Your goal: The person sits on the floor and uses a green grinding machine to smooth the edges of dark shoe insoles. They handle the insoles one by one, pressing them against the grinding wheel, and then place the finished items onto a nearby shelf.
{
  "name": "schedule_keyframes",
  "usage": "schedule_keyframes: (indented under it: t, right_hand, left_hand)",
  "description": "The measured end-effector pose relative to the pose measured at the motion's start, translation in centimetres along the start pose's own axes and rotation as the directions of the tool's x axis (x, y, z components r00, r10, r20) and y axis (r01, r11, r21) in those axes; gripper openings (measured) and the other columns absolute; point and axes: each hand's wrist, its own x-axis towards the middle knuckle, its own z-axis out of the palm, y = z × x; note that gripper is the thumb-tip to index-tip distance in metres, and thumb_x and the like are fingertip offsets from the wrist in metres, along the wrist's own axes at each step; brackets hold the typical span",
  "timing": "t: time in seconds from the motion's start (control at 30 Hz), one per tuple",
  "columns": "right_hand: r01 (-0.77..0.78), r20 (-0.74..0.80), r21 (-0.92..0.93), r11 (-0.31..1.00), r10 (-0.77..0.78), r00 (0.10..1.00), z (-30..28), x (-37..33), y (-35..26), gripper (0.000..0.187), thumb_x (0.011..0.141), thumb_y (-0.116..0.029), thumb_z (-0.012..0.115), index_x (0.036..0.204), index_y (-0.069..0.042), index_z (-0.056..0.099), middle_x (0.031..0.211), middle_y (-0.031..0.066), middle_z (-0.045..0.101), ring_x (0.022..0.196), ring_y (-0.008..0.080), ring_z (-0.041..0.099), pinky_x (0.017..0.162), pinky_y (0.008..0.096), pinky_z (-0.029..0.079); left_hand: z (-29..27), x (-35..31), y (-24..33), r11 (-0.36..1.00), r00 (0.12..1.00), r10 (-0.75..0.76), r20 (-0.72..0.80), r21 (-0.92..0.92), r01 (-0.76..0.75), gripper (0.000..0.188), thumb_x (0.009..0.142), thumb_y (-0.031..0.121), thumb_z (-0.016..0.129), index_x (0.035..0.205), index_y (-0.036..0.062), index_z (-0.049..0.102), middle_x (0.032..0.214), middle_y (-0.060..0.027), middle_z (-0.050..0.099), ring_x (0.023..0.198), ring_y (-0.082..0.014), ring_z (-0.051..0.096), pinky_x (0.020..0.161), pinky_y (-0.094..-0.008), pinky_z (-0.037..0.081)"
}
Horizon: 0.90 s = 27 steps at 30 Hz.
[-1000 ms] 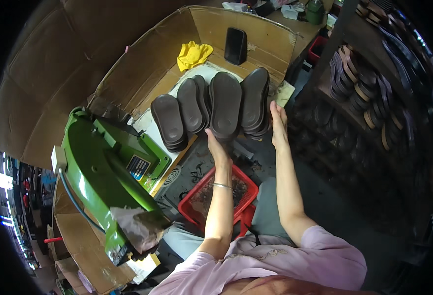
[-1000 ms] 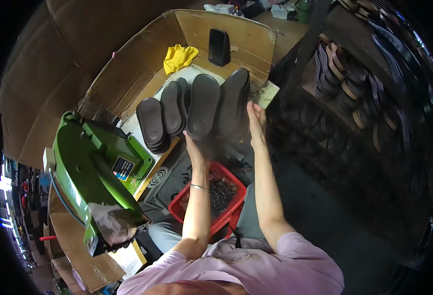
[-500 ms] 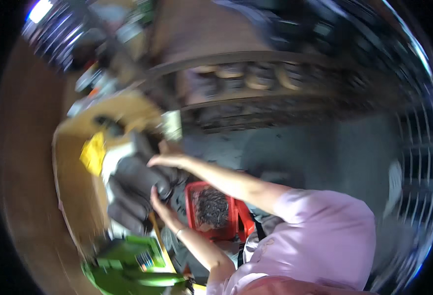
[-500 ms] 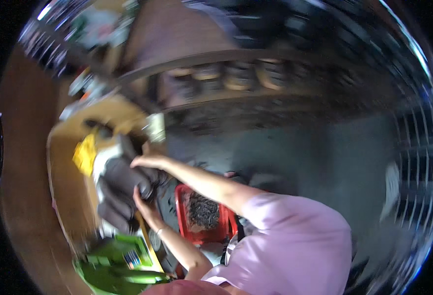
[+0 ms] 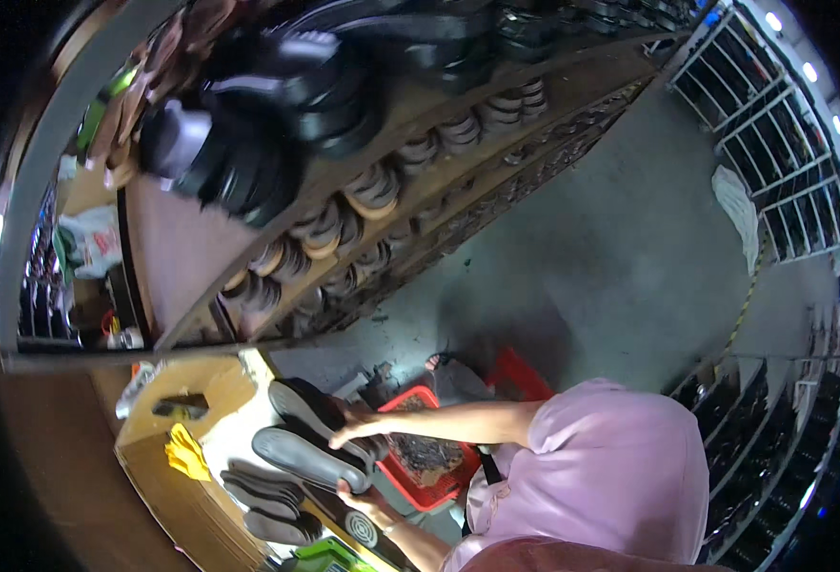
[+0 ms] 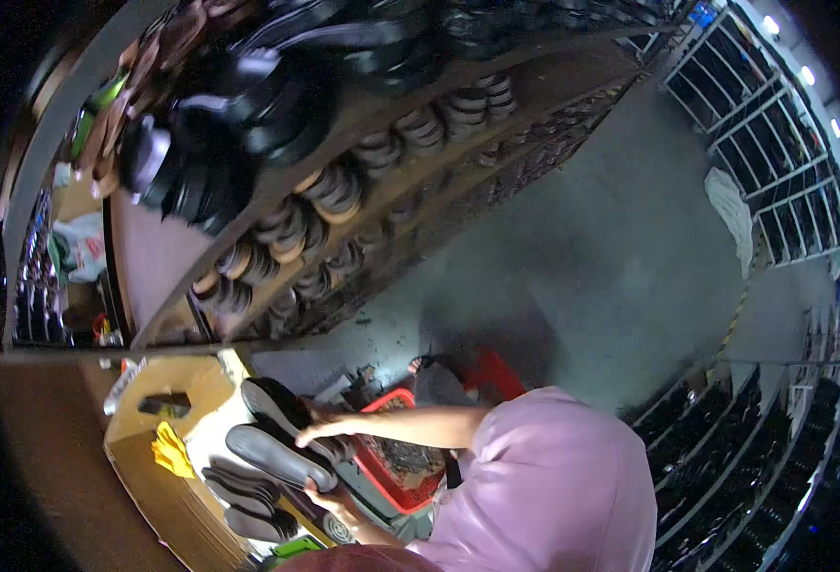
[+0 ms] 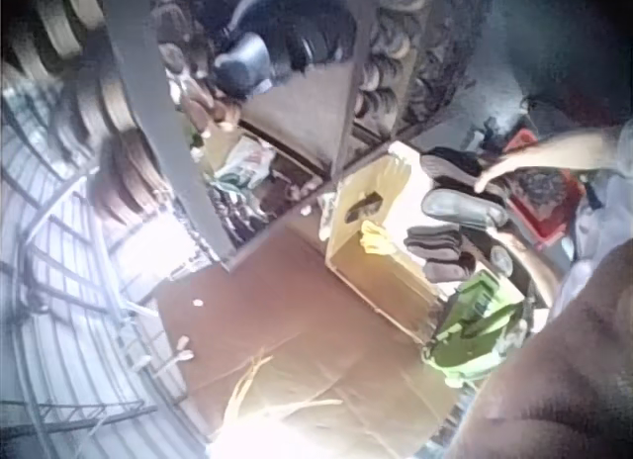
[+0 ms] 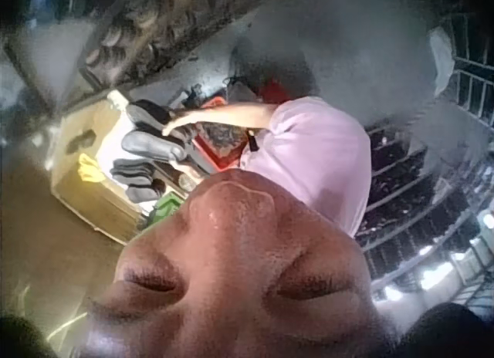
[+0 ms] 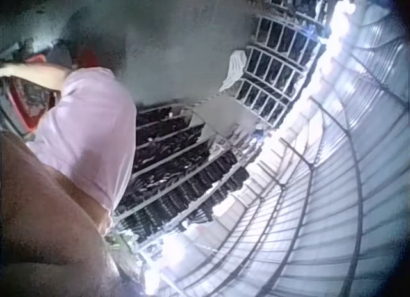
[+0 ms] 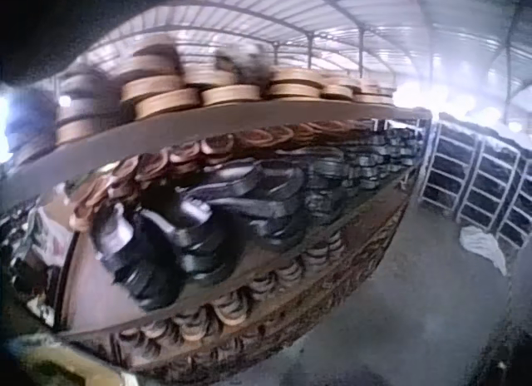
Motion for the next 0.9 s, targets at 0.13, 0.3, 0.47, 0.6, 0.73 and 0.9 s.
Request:
schedule_keyframes:
  t: [0.13,0.3,0.47,0.6,0.73,0.9]
  right_hand:
    - [0.126,-0.07,0.078,0.989,-0.121,0.99,-9.5,-7.6,-0.1,0.098,0.065,-0.037,0.076,0.139,0.003,0.026,0.132,0.0219,0.044,0.122,0.0292,0.043,0.1,0.0365,0.037]
    - [0.124,-0.518,0.085,0.989,-0.062,0.853,-20.7,-21.7,1.0,0.103,0.065,-0.031,0.076,0.144,0.001,0.019,0.142,0.0186,0.034,0.126,0.0277,0.039,0.104,0.0365,0.03]
    - [0.425,-0.883,0.322,0.846,0.107,0.456,-24.0,-35.4,-10.8,0.096,0.062,-0.013,0.07,0.145,-0.007,0.022,0.134,0.0138,0.044,0.123,0.0266,0.042,0.103,0.0373,0.033]
    - [0.683,-0.971,0.098,0.723,-0.08,0.224,-31.4,-40.5,-12.6,0.085,0.064,-0.012,0.066,0.141,-0.01,0.029,0.123,0.0118,0.05,0.112,0.0252,0.049,0.096,0.0386,0.04]
    - [0.776,-0.967,-0.011,0.631,-0.204,0.153,-40.7,-43.2,-16.8,0.07,0.071,-0.017,0.063,0.135,-0.007,0.035,0.112,0.0102,0.054,0.104,0.0254,0.054,0.09,0.0397,0.044]
    - [0.69,-0.928,0.189,0.699,-0.103,0.358,-53.4,-42.9,-25.6,0.061,0.074,-0.024,0.064,0.128,-0.006,0.042,0.109,0.009,0.056,0.102,0.0235,0.055,0.087,0.0386,0.045]
  left_hand:
    - [4.8,-3.7,-5.7,0.982,0.991,-0.135,0.006,0.13,0.134,0.073,0.068,0.033,0.064,0.133,0.0071,0.041,0.125,-0.0144,0.049,0.11,-0.0268,0.051,0.093,-0.0434,0.043]
    - [21.1,-10.6,-10.7,0.944,0.897,-0.279,0.342,0.268,0.191,0.071,0.066,0.02,0.064,0.131,0.0066,0.037,0.109,-0.0103,0.053,0.095,-0.0248,0.055,0.078,-0.0414,0.051]
    - [37.0,-13.6,-13.9,0.776,0.488,-0.588,0.645,0.62,0.115,0.092,0.065,0.013,0.062,0.144,0.0073,0.015,0.129,-0.015,0.042,0.115,-0.0305,0.047,0.096,-0.0395,0.041]
    - [49.3,-16.2,-21.0,0.832,0.281,-0.547,0.788,0.55,0.078,0.09,0.064,0.01,0.066,0.142,0.0046,0.022,0.128,-0.0116,0.044,0.114,-0.0247,0.048,0.095,-0.0352,0.041]
    - [60.3,-18.9,-25.0,0.784,0.3,-0.61,0.733,0.615,0.091,0.089,0.067,0.015,0.071,0.141,0.0037,0.023,0.122,-0.0112,0.048,0.107,-0.0244,0.053,0.088,-0.0354,0.046]
    - [73.0,-17.9,-28.0,0.783,0.377,-0.619,0.689,0.582,0.222,0.07,0.071,0.018,0.071,0.131,0.0044,0.037,0.119,-0.0109,0.052,0.105,-0.0244,0.056,0.086,-0.0377,0.049]
